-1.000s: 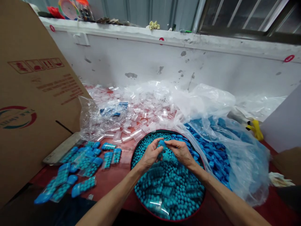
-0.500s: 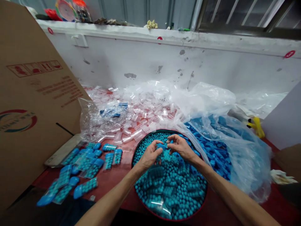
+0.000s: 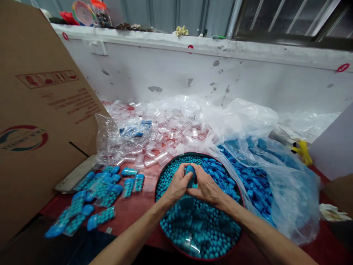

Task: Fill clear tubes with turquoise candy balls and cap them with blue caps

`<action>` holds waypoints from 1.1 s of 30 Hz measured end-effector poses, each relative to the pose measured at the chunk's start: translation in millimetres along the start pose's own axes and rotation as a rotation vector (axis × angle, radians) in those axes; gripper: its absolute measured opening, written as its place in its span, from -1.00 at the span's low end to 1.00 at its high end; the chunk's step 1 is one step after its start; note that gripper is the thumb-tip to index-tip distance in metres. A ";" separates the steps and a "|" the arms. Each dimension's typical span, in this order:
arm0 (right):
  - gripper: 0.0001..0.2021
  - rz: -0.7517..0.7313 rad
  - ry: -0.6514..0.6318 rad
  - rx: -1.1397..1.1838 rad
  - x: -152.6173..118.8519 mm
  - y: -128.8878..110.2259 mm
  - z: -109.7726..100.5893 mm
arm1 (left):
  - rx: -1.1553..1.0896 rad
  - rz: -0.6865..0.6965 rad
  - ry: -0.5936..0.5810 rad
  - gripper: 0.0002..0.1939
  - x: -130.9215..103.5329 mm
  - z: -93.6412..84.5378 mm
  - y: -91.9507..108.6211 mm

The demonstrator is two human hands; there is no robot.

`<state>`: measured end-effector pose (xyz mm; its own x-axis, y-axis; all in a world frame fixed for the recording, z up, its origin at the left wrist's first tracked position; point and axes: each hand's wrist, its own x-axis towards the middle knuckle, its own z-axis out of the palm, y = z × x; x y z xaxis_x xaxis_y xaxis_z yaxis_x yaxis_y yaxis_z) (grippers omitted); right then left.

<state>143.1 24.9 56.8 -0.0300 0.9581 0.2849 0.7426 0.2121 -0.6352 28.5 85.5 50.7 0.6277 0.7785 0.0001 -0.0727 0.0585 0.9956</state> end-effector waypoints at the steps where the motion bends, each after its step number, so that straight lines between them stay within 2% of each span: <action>1: -0.40 -0.011 0.029 -0.031 0.3 -0.6 2.0 | -0.011 -0.008 0.000 -0.74 -0.7 0.6 -0.4; 5: -0.39 -0.066 0.047 -0.160 1.4 2.4 9.5 | -0.008 -0.010 0.084 -0.77 -2.6 3.0 -7.6; 9: -0.41 -0.067 0.032 -0.224 -0.3 5.2 19.0 | 0.109 -0.001 0.154 -0.80 -2.6 4.9 -15.6; 12: -0.34 -0.032 0.025 -0.179 0.1 2.5 22.6 | 0.184 0.031 0.173 -0.83 -1.7 2.1 -16.1; 14: -0.29 -0.026 -0.061 -0.061 3.2 3.3 20.0 | 0.214 0.052 0.167 -0.84 -1.2 -6.9 -13.6; 16: -0.26 0.004 -0.134 0.076 8.3 11.2 12.9 | 0.214 0.040 0.157 -0.78 -1.7 -25.1 -10.8; 18: -0.30 0.093 -0.105 0.141 13.6 27.3 3.2 | 0.192 -0.005 0.174 -0.68 -3.9 -53.3 -9.9; 19: -0.37 0.148 -0.064 0.134 15.9 37.6 -1.7 | 0.195 -0.028 0.217 -0.65 -5.7 -70.2 -10.5; 21: -0.55 0.199 -0.063 0.090 19.2 58.7 -9.7 | 0.244 -0.015 0.332 -0.61 -10.3 -106.1 -14.0; 24: -0.71 0.196 -0.141 0.036 23.5 80.4 -14.1 | 0.502 -0.036 0.419 -0.62 -17.1 -151.0 -21.8; 26: -0.74 0.182 -0.159 0.031 28.8 84.7 -11.7 | 0.775 0.001 0.505 -0.64 -19.5 -166.5 -26.0; 28: -0.75 0.163 -0.156 0.041 37.2 82.8 -5.8 | 1.018 0.080 0.598 -0.63 -19.1 -167.9 -28.5; 30: -0.73 0.140 -0.181 0.048 47.5 77.5 2.8 | 1.134 0.161 0.609 -0.64 -15.8 -157.5 -29.5; 33: -0.61 0.062 -0.319 -0.009 62.6 68.1 18.1 | 1.139 0.247 0.417 -0.70 -6.9 -131.0 -29.1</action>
<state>179.7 102.8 18.4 -0.1919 0.9814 0.0057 0.7554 0.1514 -0.6376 -75.3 160.3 9.5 0.3831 0.8432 0.3772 0.6926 -0.5324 0.4867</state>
